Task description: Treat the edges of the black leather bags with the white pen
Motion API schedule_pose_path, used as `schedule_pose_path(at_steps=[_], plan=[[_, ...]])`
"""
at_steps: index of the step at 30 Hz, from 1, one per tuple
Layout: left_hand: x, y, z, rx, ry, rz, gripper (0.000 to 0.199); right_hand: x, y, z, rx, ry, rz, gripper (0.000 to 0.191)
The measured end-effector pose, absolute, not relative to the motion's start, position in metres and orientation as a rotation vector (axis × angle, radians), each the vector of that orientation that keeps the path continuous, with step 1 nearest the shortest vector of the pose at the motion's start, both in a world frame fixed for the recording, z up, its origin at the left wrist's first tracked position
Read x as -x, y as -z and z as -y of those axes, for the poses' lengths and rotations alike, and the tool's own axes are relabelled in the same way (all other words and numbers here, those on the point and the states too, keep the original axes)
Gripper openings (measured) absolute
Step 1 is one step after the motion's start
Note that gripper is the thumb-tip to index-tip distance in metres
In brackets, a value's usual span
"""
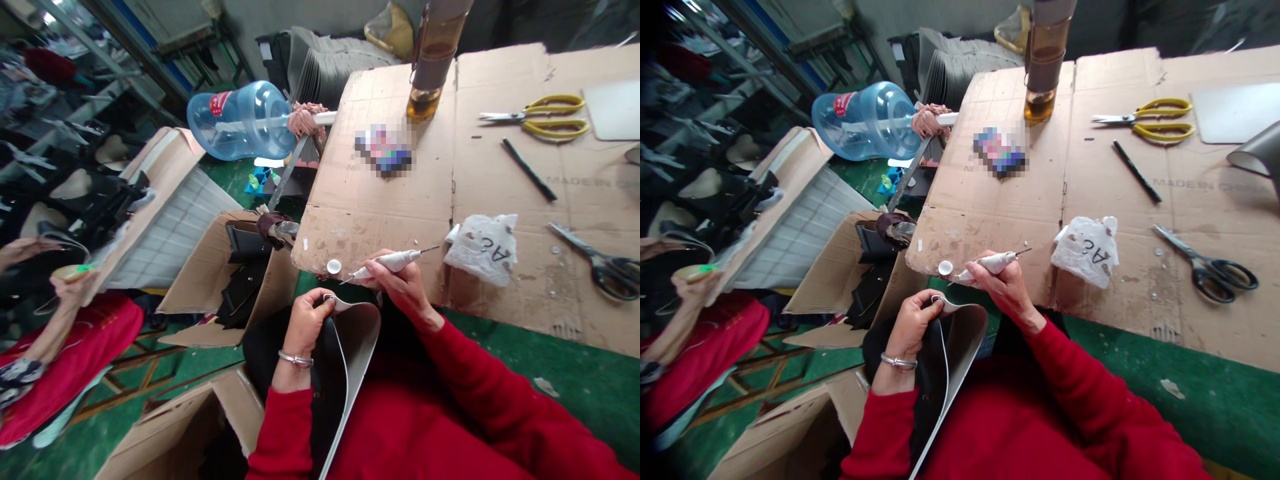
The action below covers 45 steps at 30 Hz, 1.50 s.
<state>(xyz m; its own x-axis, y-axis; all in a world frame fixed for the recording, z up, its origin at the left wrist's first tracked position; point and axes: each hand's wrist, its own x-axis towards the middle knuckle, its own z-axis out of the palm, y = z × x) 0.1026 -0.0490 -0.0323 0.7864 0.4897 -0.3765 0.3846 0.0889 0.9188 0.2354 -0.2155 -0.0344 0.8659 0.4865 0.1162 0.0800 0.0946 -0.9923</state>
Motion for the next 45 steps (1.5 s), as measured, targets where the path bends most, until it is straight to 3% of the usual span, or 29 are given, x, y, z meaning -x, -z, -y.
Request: schedule_pose_path(at_steps=[11, 24, 35, 45], plan=[[-0.088, 0.029, 0.04, -1.392, -0.093, -0.748, 0.027, -0.232, 0.032, 0.213, 1.466, -0.202, 0.437, 0.029], [-0.063, 0.034, 0.034, -1.211, -0.306, -0.842, 0.014, -0.227, 0.04, 0.221, 1.578, -0.134, 0.366, 0.028], [0.02, 0.015, -0.043, -1.014, -0.858, -1.131, 0.026, -0.225, 0.051, 0.22, 1.651, -0.049, 0.26, 0.037], [0.075, 0.005, -0.086, -0.954, -1.214, -1.285, 0.032, -0.217, 0.041, 0.217, 1.71, -0.005, 0.254, 0.026]])
